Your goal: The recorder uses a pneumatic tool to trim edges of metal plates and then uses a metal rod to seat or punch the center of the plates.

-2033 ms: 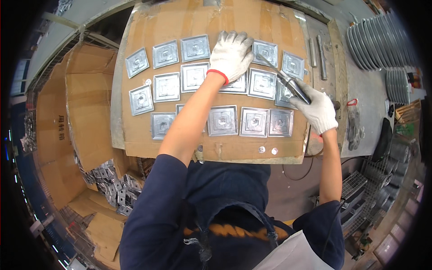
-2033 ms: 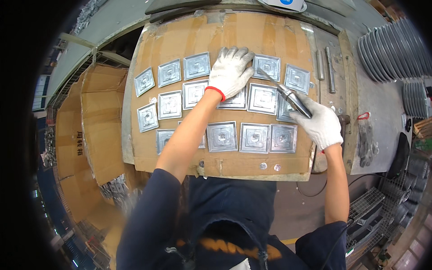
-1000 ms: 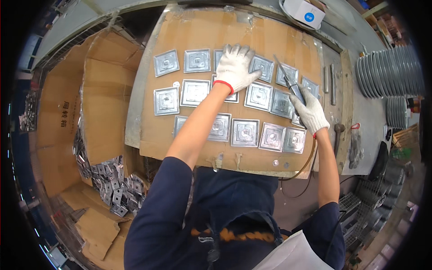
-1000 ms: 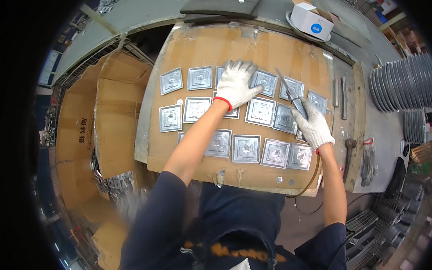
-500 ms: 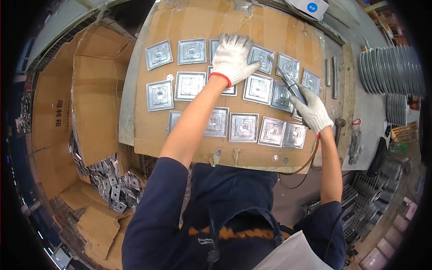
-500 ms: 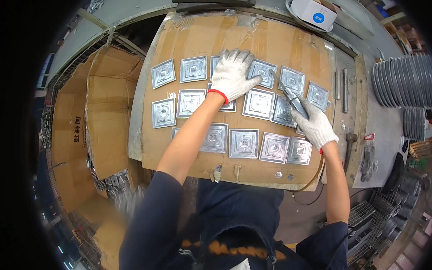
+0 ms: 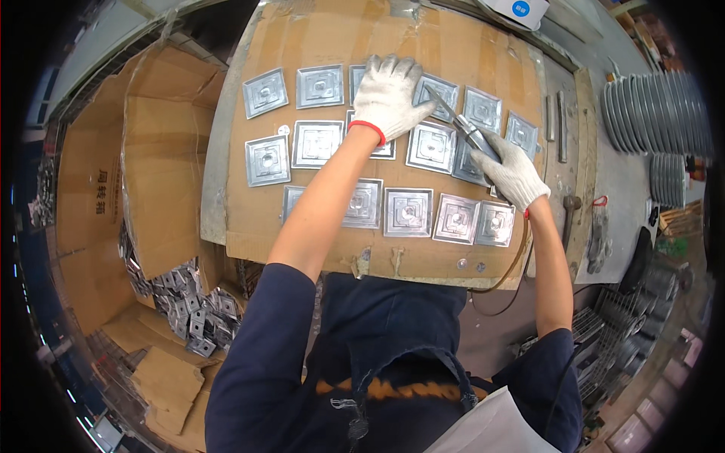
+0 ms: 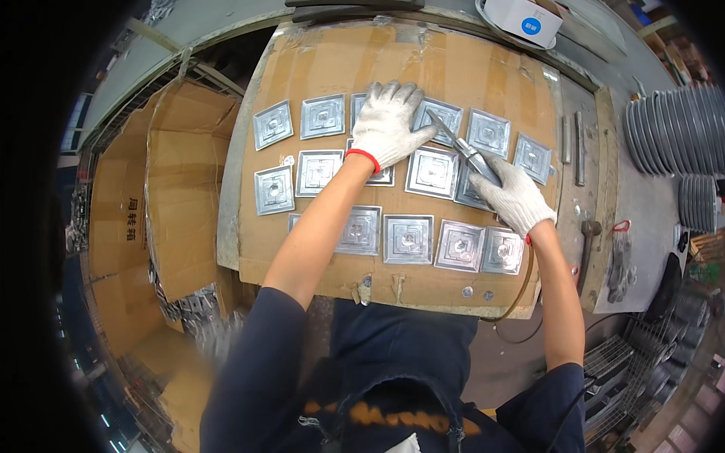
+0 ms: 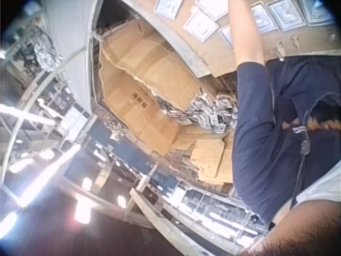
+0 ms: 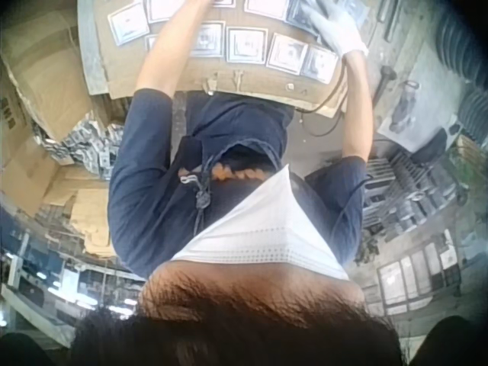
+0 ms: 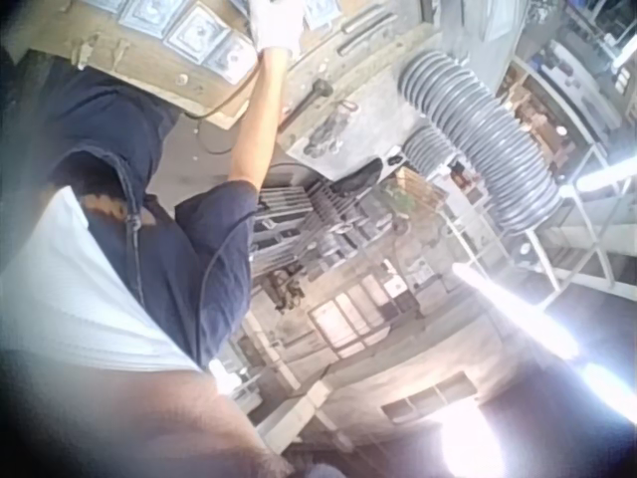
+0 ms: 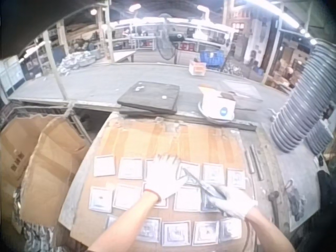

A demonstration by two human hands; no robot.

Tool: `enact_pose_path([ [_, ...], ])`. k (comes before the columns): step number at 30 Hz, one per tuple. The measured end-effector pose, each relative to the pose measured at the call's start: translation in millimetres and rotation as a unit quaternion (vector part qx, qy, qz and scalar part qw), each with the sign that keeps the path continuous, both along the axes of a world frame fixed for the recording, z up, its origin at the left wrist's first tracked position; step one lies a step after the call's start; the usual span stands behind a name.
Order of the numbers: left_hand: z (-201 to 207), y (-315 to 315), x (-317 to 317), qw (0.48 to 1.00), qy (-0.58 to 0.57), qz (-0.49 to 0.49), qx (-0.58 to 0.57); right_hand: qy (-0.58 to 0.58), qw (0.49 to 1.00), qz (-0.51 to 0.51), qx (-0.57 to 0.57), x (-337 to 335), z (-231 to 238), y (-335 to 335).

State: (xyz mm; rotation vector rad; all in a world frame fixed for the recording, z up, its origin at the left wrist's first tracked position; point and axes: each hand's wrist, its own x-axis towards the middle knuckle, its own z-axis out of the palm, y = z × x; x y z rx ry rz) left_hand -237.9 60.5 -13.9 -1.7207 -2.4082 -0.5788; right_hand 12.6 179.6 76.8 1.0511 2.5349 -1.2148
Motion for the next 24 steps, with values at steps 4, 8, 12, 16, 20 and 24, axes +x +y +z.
enact_pose_path([
  [4,-4.2,-0.3,0.8,1.000,0.015,0.009,0.002,-0.006,1.000,-0.008,-0.022,-0.7,7.5,-2.5],
  [8,-3.5,0.3,1.0,1.000,0.005,-0.001,0.024,0.000,1.000,-0.003,-0.006,3.5,3.4,2.5],
  [12,-5.9,-1.2,-1.8,1.000,-0.004,0.001,0.023,0.000,1.000,-0.003,-0.020,13.5,14.2,-7.4],
  [16,-1.9,-1.2,-1.9,1.000,-0.008,0.001,0.023,-0.043,0.998,-0.043,-0.025,26.7,28.1,-13.4],
  [20,-7.6,0.7,-2.3,0.997,0.028,0.001,0.071,-0.072,0.997,-0.031,0.001,40.3,18.3,-11.0],
  [24,-10.5,1.1,-1.5,0.997,0.021,0.006,0.076,-0.089,0.995,-0.030,-0.013,36.8,27.2,-13.7],
])
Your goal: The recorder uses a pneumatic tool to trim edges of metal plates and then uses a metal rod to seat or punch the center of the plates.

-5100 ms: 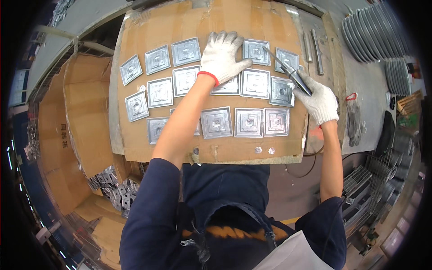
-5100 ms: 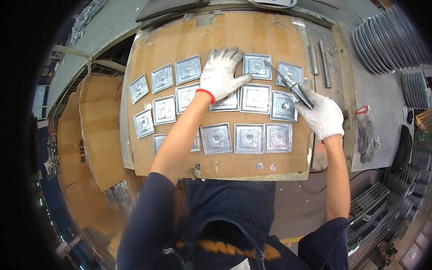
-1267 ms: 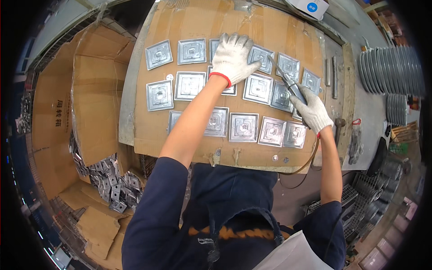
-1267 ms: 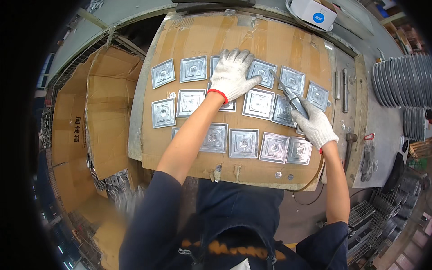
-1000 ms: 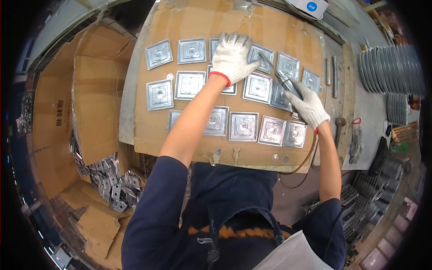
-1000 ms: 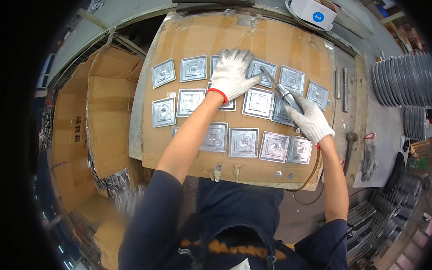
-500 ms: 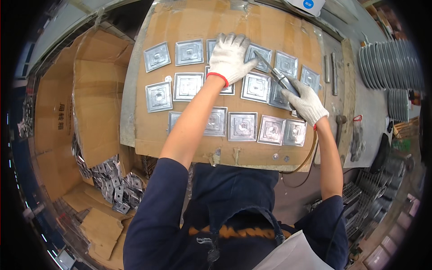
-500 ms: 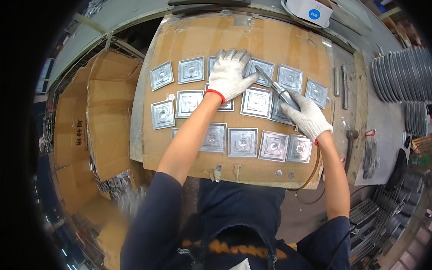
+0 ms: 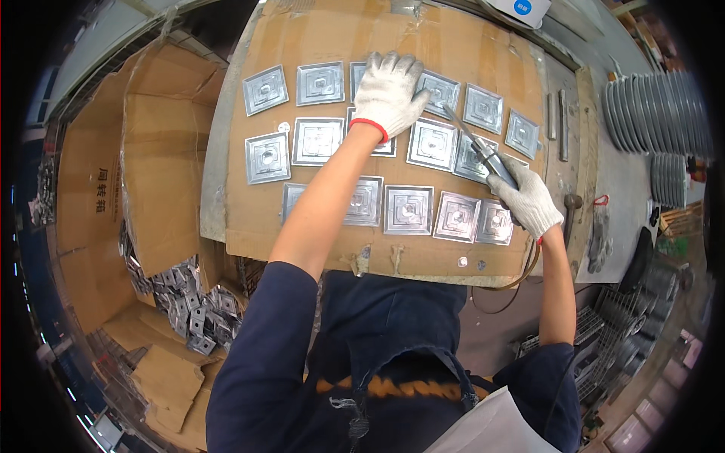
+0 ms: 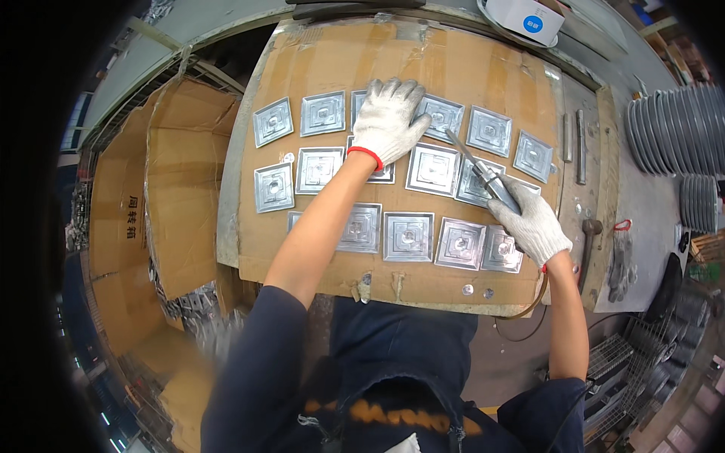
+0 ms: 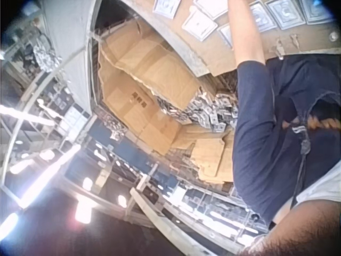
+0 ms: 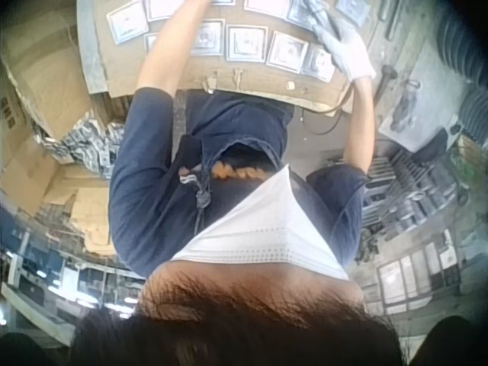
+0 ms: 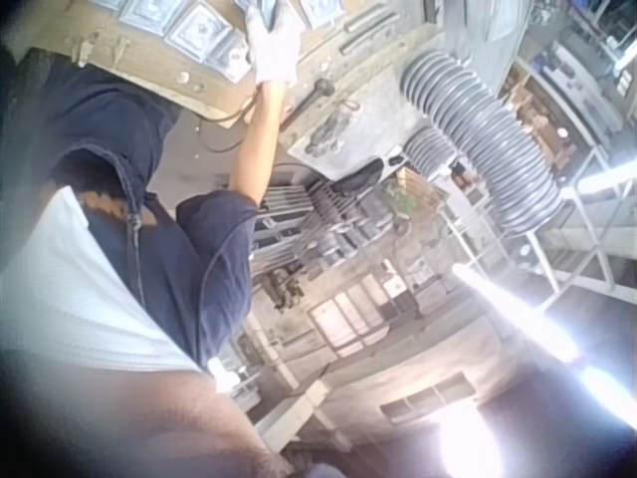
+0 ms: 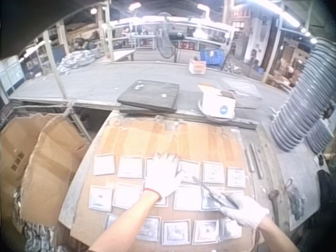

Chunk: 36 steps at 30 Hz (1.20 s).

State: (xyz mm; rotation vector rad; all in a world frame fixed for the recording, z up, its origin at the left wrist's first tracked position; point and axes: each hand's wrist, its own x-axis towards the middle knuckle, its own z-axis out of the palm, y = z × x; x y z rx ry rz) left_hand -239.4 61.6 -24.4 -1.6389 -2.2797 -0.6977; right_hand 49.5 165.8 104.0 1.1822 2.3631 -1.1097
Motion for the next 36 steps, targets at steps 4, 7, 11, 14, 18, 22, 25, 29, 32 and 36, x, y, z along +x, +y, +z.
enact_pose_path([
  [4,5.3,-0.5,0.1,1.000,-0.013,-0.006,-0.017,0.013,1.000,-0.006,-0.002,-2.2,-5.9,-0.4],
  [7,5.0,0.0,0.8,1.000,-0.009,-0.006,-0.020,0.008,1.000,-0.003,-0.004,-5.5,-3.9,-0.7],
  [11,5.4,0.3,0.5,1.000,-0.008,-0.007,-0.023,0.005,1.000,0.003,0.002,-5.4,-3.5,0.2],
  [14,-1.0,1.1,-1.3,0.999,-0.025,-0.004,0.028,0.005,1.000,0.000,-0.015,-9.7,2.0,-1.4],
  [18,-4.9,1.9,-3.7,0.998,-0.059,0.000,0.020,0.010,0.998,0.005,-0.058,-20.0,6.5,-7.8],
  [22,-1.9,3.0,-1.0,0.998,-0.054,0.001,0.045,0.050,0.998,0.041,-0.008,-15.1,-15.6,-7.3],
  [25,1.2,2.5,-0.9,0.997,-0.068,0.002,0.031,0.049,0.998,0.032,-0.018,-15.7,-11.6,-8.3],
  [29,0.0,1.6,-1.7,0.996,-0.046,-0.003,0.076,0.048,0.998,0.047,0.011,-5.0,-16.8,-4.5],
  [32,4.7,1.9,-0.3,0.997,-0.068,-0.001,0.033,0.062,0.995,0.060,0.040,-1.4,-15.4,-5.5],
  [36,0.7,1.5,-2.0,0.998,-0.056,0.000,0.039,0.001,0.999,0.027,-0.017,-11.9,1.6,-9.7],
])
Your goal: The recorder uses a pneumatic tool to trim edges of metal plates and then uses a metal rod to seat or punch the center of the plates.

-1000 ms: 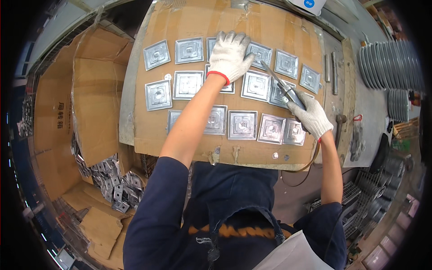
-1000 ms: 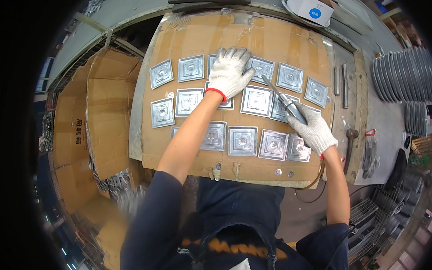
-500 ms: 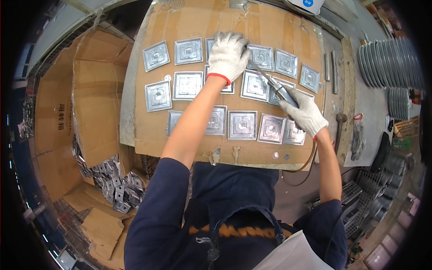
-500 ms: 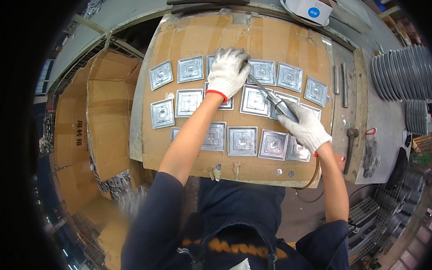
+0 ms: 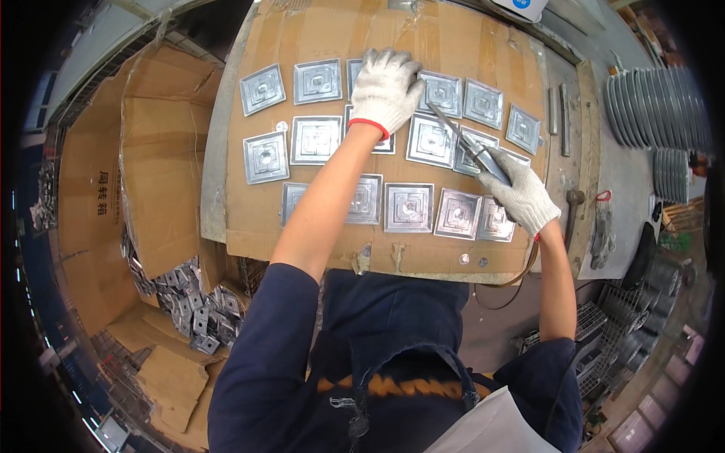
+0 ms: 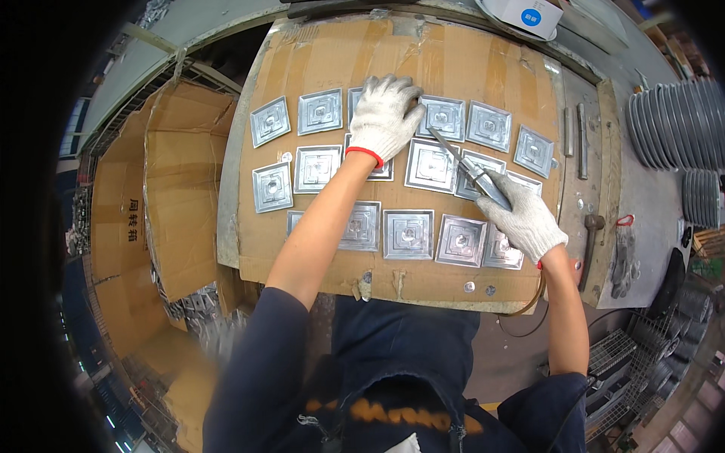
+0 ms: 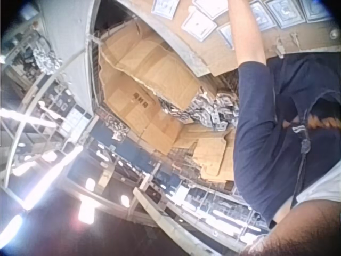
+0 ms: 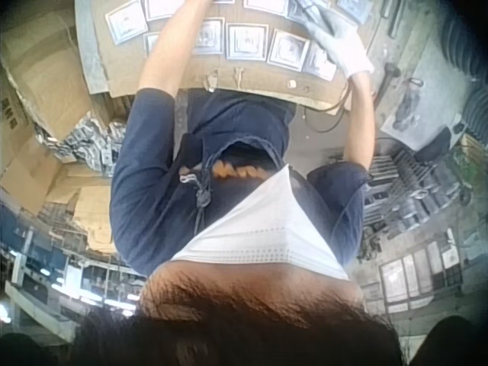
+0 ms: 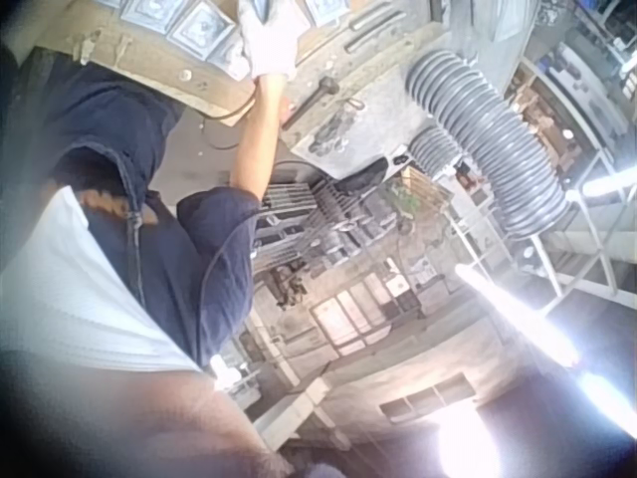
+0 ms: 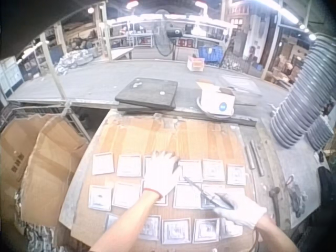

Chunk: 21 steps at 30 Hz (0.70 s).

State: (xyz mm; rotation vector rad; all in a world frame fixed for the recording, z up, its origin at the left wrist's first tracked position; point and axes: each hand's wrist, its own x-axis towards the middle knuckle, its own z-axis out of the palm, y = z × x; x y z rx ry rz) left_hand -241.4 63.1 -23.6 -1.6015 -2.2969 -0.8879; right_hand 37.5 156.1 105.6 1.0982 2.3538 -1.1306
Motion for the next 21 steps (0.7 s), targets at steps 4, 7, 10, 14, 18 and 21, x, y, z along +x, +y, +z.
enact_pose_path([
  [4,-2.9,2.1,-0.2,1.000,0.005,0.001,0.022,0.024,0.999,0.002,0.028,4.1,-15.3,2.8],
  [7,0.3,1.2,-0.3,1.000,-0.005,-0.005,0.004,0.061,0.998,0.010,0.025,3.6,-22.4,5.2],
  [10,2.2,-1.3,-0.3,0.998,-0.041,-0.013,-0.039,0.072,0.997,-0.001,0.011,-4.2,-10.2,-0.9],
  [14,15.8,-12.6,-21.7,0.994,-0.109,0.009,-0.007,0.061,0.995,-0.056,-0.049,-11.2,2.5,-7.8],
  [18,40.7,-57.2,-59.4,0.986,-0.050,0.074,-0.142,0.082,0.994,-0.049,-0.059,-41.3,22.3,-20.1],
  [21,38.1,-87.4,-56.9,0.967,0.030,0.107,-0.227,0.106,0.991,-0.035,-0.068,-70.1,12.7,-22.4],
])
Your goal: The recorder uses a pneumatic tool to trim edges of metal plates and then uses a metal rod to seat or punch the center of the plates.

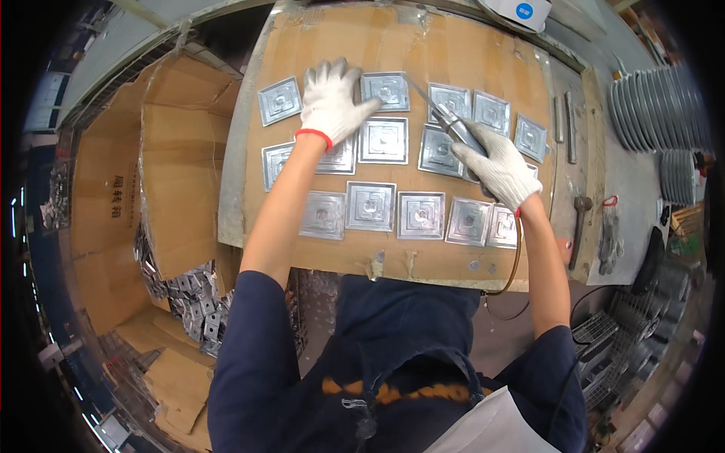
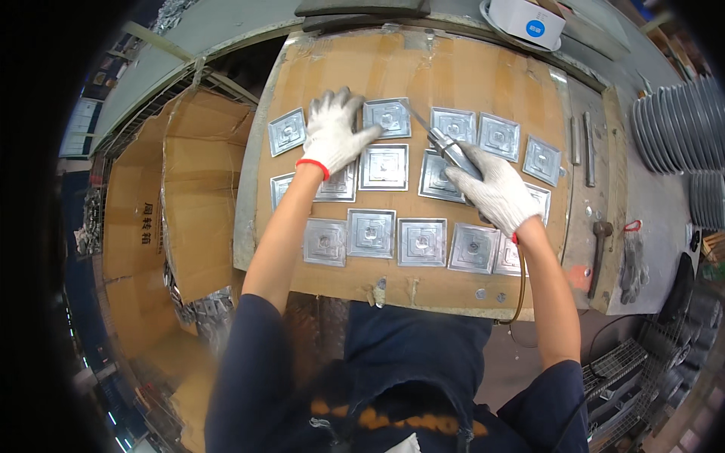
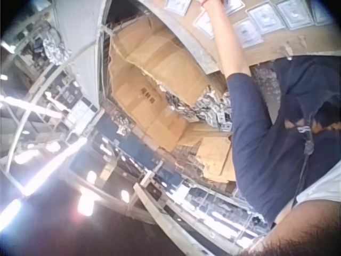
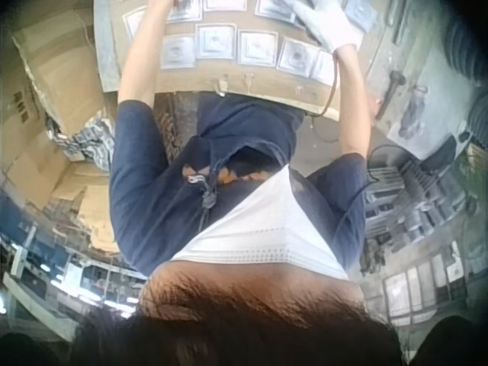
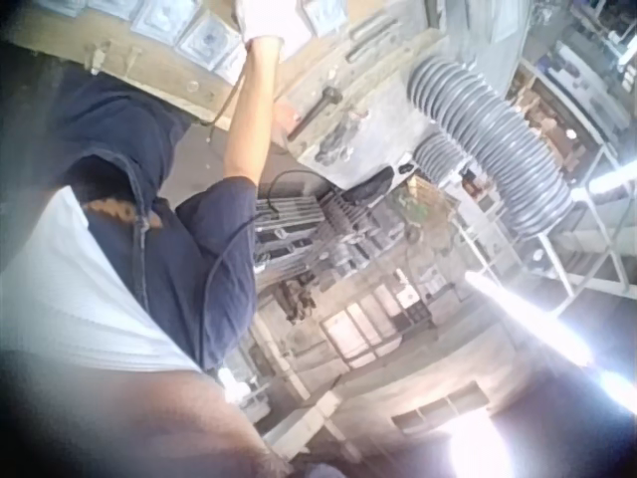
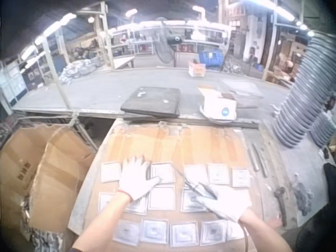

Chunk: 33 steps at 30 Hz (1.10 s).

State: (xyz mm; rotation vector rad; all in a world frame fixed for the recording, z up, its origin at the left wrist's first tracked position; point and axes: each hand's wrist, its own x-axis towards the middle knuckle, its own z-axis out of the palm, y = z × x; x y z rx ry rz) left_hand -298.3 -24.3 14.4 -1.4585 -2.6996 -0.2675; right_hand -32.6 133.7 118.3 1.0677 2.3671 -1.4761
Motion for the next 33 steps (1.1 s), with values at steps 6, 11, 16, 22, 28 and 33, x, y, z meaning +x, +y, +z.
enact_pose_path([
  [6,-13.5,-8.5,3.2,0.997,0.002,-0.040,0.062,-0.011,1.000,0.019,0.021,-18.2,-24.5,2.5],
  [11,-22.5,-10.0,-0.6,0.995,0.038,-0.042,0.078,-0.009,0.999,0.024,0.048,-10.9,-31.9,5.0],
  [16,-24.5,-9.7,-2.8,0.996,0.025,-0.044,0.079,-0.027,0.996,0.042,0.074,-5.3,-30.4,6.2],
  [22,-27.3,-10.1,-3.1,0.994,0.040,-0.045,0.088,-0.058,0.998,0.017,0.025,-17.2,-16.5,0.3],
  [28,-22.1,-8.5,-2.0,0.997,0.022,-0.040,0.059,-0.005,0.995,0.084,0.059,-22.9,-39.3,1.6],
  [33,-19.3,-9.6,-0.1,0.998,0.012,-0.036,0.051,-0.041,0.995,0.085,0.034,-34.4,-24.2,-2.8],
])
